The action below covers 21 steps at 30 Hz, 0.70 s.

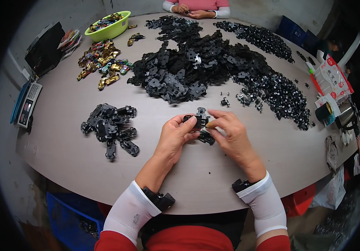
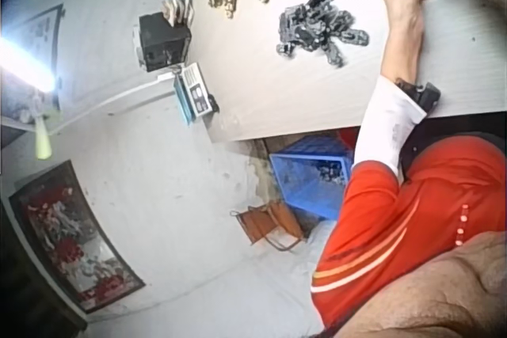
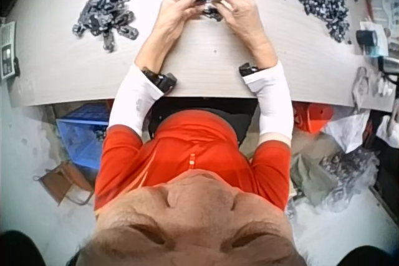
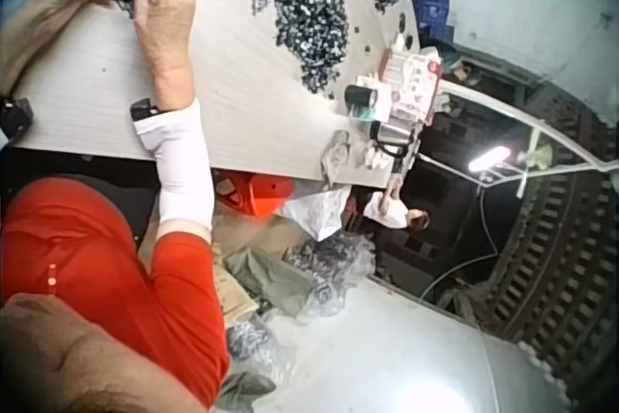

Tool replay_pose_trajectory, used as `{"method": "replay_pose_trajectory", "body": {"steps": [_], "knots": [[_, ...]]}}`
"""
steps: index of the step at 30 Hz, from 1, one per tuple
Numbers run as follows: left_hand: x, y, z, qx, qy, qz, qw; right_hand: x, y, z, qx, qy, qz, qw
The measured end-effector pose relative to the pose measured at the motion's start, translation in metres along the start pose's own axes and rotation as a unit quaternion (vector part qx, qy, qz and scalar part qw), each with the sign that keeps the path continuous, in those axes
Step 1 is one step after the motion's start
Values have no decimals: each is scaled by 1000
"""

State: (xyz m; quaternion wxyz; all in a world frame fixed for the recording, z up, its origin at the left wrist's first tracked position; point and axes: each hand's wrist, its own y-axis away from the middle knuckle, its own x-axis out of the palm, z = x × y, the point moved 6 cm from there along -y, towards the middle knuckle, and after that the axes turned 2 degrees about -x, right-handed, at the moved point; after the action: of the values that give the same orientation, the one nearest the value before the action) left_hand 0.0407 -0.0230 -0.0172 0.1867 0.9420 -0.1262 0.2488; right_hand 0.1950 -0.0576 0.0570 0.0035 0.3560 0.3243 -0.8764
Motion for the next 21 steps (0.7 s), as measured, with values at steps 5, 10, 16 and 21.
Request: {"method": "replay_pose_trajectory", "body": {"steps": [5, 10, 16, 21], "knots": [[0, 1, 3, -25, 52, 17, 998, 11, 3, -4, -2, -9, 30, 1000], [-3, 0, 6, -23, 77, 29, 996, 10, 1, -2, 22, -34, 19, 999], [4, 5, 1, 12, 52, 42, 998, 12, 4, 2, 8, -42, 9, 999], [12, 10, -3, 37, 43, 37, 998, 11, 3, 11, -93, -6, -24, 995]]}}
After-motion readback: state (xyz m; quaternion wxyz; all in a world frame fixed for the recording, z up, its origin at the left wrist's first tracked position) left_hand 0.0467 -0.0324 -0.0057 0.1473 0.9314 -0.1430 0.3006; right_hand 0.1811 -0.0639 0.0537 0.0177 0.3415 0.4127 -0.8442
